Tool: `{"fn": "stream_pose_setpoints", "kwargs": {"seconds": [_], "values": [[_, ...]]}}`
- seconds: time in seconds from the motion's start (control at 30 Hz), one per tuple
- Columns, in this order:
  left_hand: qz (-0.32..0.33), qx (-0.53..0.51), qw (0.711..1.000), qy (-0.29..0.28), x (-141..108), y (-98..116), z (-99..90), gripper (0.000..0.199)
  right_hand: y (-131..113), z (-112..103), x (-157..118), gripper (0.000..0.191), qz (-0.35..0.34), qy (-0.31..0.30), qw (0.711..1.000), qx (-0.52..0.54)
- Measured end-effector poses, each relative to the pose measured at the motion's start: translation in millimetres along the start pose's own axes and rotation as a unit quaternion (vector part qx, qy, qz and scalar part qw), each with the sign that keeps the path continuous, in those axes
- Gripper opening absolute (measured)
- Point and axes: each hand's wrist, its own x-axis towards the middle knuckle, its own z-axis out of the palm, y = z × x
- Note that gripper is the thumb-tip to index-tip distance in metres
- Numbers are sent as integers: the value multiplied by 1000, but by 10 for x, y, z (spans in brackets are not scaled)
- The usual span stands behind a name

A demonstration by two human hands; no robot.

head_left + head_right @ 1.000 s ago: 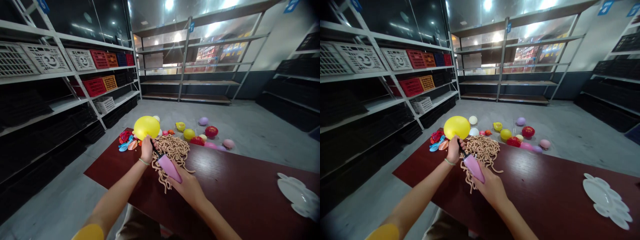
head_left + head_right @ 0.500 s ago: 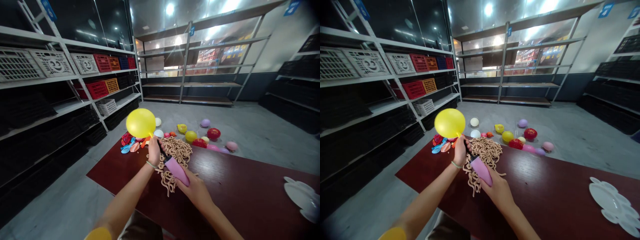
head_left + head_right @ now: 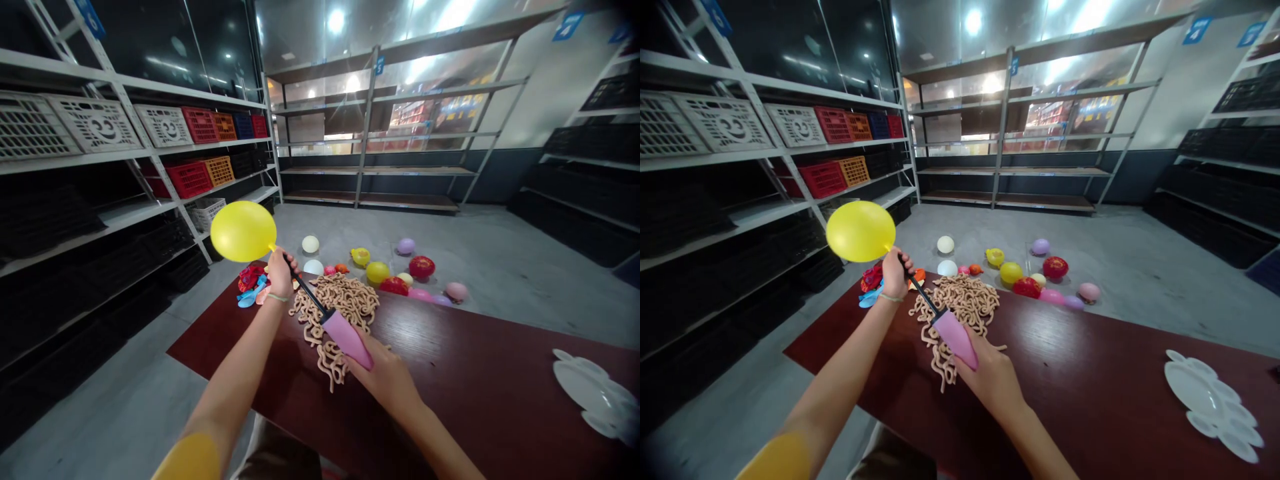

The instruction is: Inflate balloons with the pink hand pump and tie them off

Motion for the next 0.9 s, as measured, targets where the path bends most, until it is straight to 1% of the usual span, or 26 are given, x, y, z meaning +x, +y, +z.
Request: {"fn": "stream_pose_setpoints", "kwargs": {"seconds": [0.03, 0.1, 0.23, 0.3, 0.33, 0.4, 0.47, 0.6, 0.7, 0.73, 0.8, 0.9], "values": [[6, -9, 1000, 5, -39, -28, 19, 19, 15, -6, -1, 56, 5, 2, 1000, -1], [0, -15, 1000, 3, -204, -172, 57, 21, 48, -8, -4, 54, 20, 7, 1000, 5], [-48, 22, 997, -53, -667, -578, 86, 27, 67, 5, -5, 53, 48, 18, 998, 27], [-58, 37, 995, -74, -804, -687, 73, 30, 39, 3, -1, 52, 52, 14, 998, 35], [-60, 42, 994, -81, -820, -697, 64, 30, 20, -1, 1, 53, 49, 10, 998, 39], [-59, 48, 993, -91, -744, -632, 41, 29, -14, -11, 4, 53, 35, 2, 998, 43], [-50, 53, 993, -90, -558, -476, 15, 26, -30, -17, 2, 54, 19, -3, 999, 38], [-7, 57, 998, -38, -128, -80, -47, 20, 1, 5, -13, 57, -10, -12, 1000, 12], [22, 39, 999, -16, 45, 107, -88, 20, 45, 38, -19, 57, -34, -7, 999, 0], [29, 31, 999, -13, 61, 126, -97, 20, 57, 47, -20, 57, -40, -3, 999, -4], [33, 21, 999, -4, 30, 96, -104, 22, 71, 57, -20, 56, -38, 2, 999, -14], [10, 10, 1000, 3, -159, -100, -90, 23, 71, 56, -21, 55, -14, 0, 1000, -17]]}}
